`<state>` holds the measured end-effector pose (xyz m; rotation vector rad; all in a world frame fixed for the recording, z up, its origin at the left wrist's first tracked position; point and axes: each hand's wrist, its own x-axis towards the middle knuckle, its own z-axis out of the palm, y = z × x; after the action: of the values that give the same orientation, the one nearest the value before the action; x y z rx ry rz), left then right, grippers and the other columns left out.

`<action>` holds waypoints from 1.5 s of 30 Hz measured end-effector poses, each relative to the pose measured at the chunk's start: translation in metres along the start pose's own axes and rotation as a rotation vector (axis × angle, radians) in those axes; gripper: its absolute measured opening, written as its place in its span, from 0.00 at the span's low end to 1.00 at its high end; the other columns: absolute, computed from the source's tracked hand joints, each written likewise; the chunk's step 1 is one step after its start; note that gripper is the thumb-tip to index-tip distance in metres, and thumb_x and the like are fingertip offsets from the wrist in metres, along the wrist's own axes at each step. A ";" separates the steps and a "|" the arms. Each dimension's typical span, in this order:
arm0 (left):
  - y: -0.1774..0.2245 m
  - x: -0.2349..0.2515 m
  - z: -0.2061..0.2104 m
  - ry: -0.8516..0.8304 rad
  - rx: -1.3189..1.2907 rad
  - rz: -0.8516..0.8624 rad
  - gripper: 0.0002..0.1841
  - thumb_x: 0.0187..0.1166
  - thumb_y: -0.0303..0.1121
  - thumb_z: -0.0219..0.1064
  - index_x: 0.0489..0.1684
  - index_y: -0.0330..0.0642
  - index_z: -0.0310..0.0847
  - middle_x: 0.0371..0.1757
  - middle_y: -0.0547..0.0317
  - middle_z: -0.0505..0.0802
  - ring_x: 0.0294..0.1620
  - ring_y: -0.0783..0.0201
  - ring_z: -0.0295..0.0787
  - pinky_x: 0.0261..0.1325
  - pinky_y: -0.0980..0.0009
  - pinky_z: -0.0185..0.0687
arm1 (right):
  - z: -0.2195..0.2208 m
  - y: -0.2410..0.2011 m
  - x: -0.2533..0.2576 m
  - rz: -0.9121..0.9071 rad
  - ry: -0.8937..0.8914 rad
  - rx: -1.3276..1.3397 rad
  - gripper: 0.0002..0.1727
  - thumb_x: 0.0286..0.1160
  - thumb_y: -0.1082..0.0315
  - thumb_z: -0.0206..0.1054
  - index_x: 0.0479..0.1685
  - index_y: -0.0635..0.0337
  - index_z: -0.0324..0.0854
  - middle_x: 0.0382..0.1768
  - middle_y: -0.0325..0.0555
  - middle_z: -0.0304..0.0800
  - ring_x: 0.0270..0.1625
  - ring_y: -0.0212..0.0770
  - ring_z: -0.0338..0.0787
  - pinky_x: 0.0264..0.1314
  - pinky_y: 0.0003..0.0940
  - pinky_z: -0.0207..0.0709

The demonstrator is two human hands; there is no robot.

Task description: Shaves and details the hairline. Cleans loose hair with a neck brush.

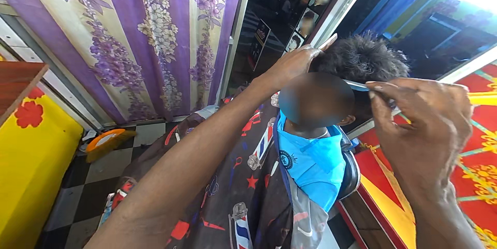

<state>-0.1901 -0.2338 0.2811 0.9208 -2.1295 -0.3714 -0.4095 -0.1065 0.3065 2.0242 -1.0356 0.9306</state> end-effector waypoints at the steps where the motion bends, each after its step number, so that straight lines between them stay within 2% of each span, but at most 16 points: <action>1: -0.002 -0.001 0.000 -0.008 -0.012 0.004 0.45 0.58 0.56 0.85 0.76 0.39 0.77 0.71 0.47 0.84 0.71 0.53 0.82 0.72 0.50 0.76 | -0.003 0.000 -0.003 0.046 0.038 0.007 0.12 0.82 0.67 0.68 0.57 0.55 0.92 0.55 0.54 0.91 0.61 0.57 0.85 0.62 0.53 0.72; 5: -0.013 -0.008 0.001 0.061 -0.158 0.032 0.43 0.62 0.54 0.83 0.77 0.40 0.78 0.70 0.48 0.85 0.69 0.56 0.83 0.73 0.51 0.78 | -0.002 0.000 -0.021 0.181 0.170 0.072 0.14 0.82 0.69 0.67 0.61 0.59 0.90 0.54 0.60 0.87 0.59 0.52 0.85 0.63 0.44 0.75; 7: -0.016 -0.025 0.007 0.367 -0.330 0.039 0.31 0.71 0.45 0.79 0.71 0.37 0.83 0.65 0.48 0.89 0.63 0.60 0.89 0.70 0.58 0.85 | 0.001 -0.002 -0.037 0.223 0.218 0.109 0.14 0.82 0.70 0.67 0.61 0.62 0.90 0.53 0.58 0.85 0.55 0.45 0.85 0.57 0.35 0.79; 8: -0.012 -0.037 0.012 0.604 -0.345 0.040 0.24 0.77 0.41 0.74 0.66 0.35 0.85 0.62 0.49 0.91 0.58 0.62 0.91 0.64 0.62 0.89 | 0.002 -0.005 -0.045 0.243 0.234 0.127 0.14 0.83 0.70 0.66 0.62 0.63 0.89 0.52 0.57 0.84 0.53 0.41 0.84 0.53 0.30 0.79; 10: 0.002 -0.066 0.024 1.058 -0.327 0.071 0.16 0.86 0.34 0.65 0.61 0.31 0.86 0.61 0.47 0.91 0.58 0.61 0.90 0.61 0.63 0.89 | 0.005 -0.014 -0.064 0.296 0.234 0.170 0.15 0.84 0.70 0.64 0.63 0.66 0.87 0.53 0.55 0.82 0.51 0.36 0.83 0.47 0.24 0.78; 12: 0.026 -0.104 0.048 1.209 -0.284 0.032 0.19 0.93 0.37 0.53 0.70 0.37 0.81 0.72 0.55 0.85 0.66 0.64 0.85 0.65 0.65 0.85 | 0.012 -0.032 -0.086 0.393 0.190 0.243 0.16 0.83 0.70 0.62 0.63 0.67 0.86 0.56 0.55 0.83 0.53 0.35 0.85 0.47 0.23 0.82; 14: 0.048 -0.131 0.082 1.221 -0.290 0.046 0.22 0.95 0.46 0.45 0.74 0.51 0.79 0.78 0.65 0.81 0.73 0.66 0.82 0.70 0.63 0.83 | 0.020 -0.059 -0.106 0.468 0.112 0.385 0.15 0.81 0.71 0.62 0.60 0.66 0.88 0.55 0.54 0.85 0.55 0.34 0.85 0.52 0.23 0.82; 16: 0.066 -0.141 0.110 1.208 -0.345 0.069 0.22 0.94 0.52 0.45 0.74 0.63 0.80 0.79 0.73 0.81 0.76 0.66 0.80 0.75 0.63 0.81 | 0.027 -0.090 -0.124 0.480 0.030 0.579 0.13 0.81 0.71 0.62 0.56 0.59 0.90 0.52 0.48 0.88 0.55 0.29 0.86 0.55 0.18 0.82; 18: 0.074 -0.144 0.119 1.182 -0.327 0.040 0.20 0.94 0.50 0.47 0.72 0.63 0.82 0.74 0.77 0.84 0.71 0.72 0.83 0.70 0.71 0.83 | 0.029 -0.111 -0.135 0.495 0.001 0.811 0.11 0.85 0.68 0.63 0.56 0.52 0.89 0.51 0.42 0.85 0.56 0.25 0.86 0.58 0.16 0.82; 20: 0.072 -0.143 0.106 1.209 -0.323 0.039 0.12 0.90 0.39 0.58 0.62 0.60 0.87 0.63 0.76 0.90 0.60 0.73 0.90 0.60 0.74 0.90 | 0.023 -0.105 -0.137 0.561 0.039 0.919 0.10 0.86 0.65 0.64 0.57 0.46 0.89 0.53 0.35 0.86 0.54 0.24 0.87 0.55 0.18 0.83; 23: 0.042 -0.150 0.080 1.111 -0.338 0.085 0.14 0.86 0.33 0.65 0.63 0.64 0.74 0.55 0.78 0.92 0.52 0.74 0.92 0.55 0.74 0.92 | 0.011 -0.069 -0.137 0.666 0.107 0.835 0.09 0.84 0.64 0.65 0.55 0.45 0.88 0.52 0.30 0.88 0.50 0.23 0.88 0.48 0.18 0.84; 25: 0.010 -0.160 0.069 0.936 -0.311 0.023 0.17 0.85 0.33 0.66 0.68 0.61 0.71 0.56 0.79 0.91 0.54 0.76 0.90 0.60 0.75 0.88 | 0.007 -0.051 -0.145 0.694 0.133 0.783 0.09 0.82 0.66 0.65 0.54 0.48 0.88 0.51 0.30 0.88 0.50 0.24 0.88 0.49 0.19 0.85; 26: -0.006 -0.164 0.066 0.862 -0.299 -0.016 0.15 0.85 0.32 0.66 0.68 0.54 0.77 0.57 0.74 0.90 0.54 0.75 0.89 0.61 0.74 0.88 | 0.005 -0.046 -0.150 0.701 0.128 0.767 0.09 0.82 0.66 0.66 0.54 0.49 0.88 0.52 0.29 0.88 0.52 0.24 0.88 0.51 0.19 0.85; 31: -0.070 -0.156 0.064 0.695 -0.251 -0.051 0.09 0.83 0.24 0.62 0.56 0.35 0.83 0.53 0.58 0.90 0.55 0.68 0.87 0.64 0.69 0.84 | 0.006 -0.044 -0.180 0.727 0.070 0.755 0.11 0.80 0.71 0.64 0.53 0.57 0.90 0.53 0.39 0.88 0.55 0.26 0.87 0.54 0.17 0.84; 36: -0.078 -0.138 0.066 0.621 -0.171 -0.091 0.10 0.84 0.29 0.63 0.56 0.42 0.86 0.53 0.59 0.92 0.60 0.64 0.86 0.69 0.58 0.77 | 0.007 -0.045 -0.187 0.726 0.054 0.745 0.11 0.79 0.70 0.65 0.53 0.55 0.90 0.52 0.39 0.88 0.56 0.26 0.87 0.54 0.16 0.83; 45: -0.054 -0.135 0.063 0.547 -0.001 0.097 0.11 0.84 0.28 0.60 0.51 0.46 0.90 0.56 0.62 0.93 0.62 0.63 0.85 0.70 0.52 0.72 | 0.008 -0.041 -0.187 0.677 0.053 0.721 0.11 0.81 0.69 0.65 0.55 0.51 0.91 0.52 0.38 0.88 0.56 0.26 0.87 0.55 0.15 0.83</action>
<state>-0.1511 -0.1766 0.1386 0.8023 -1.6606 -0.0572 -0.4528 -0.0238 0.1395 2.1874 -1.5537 1.9197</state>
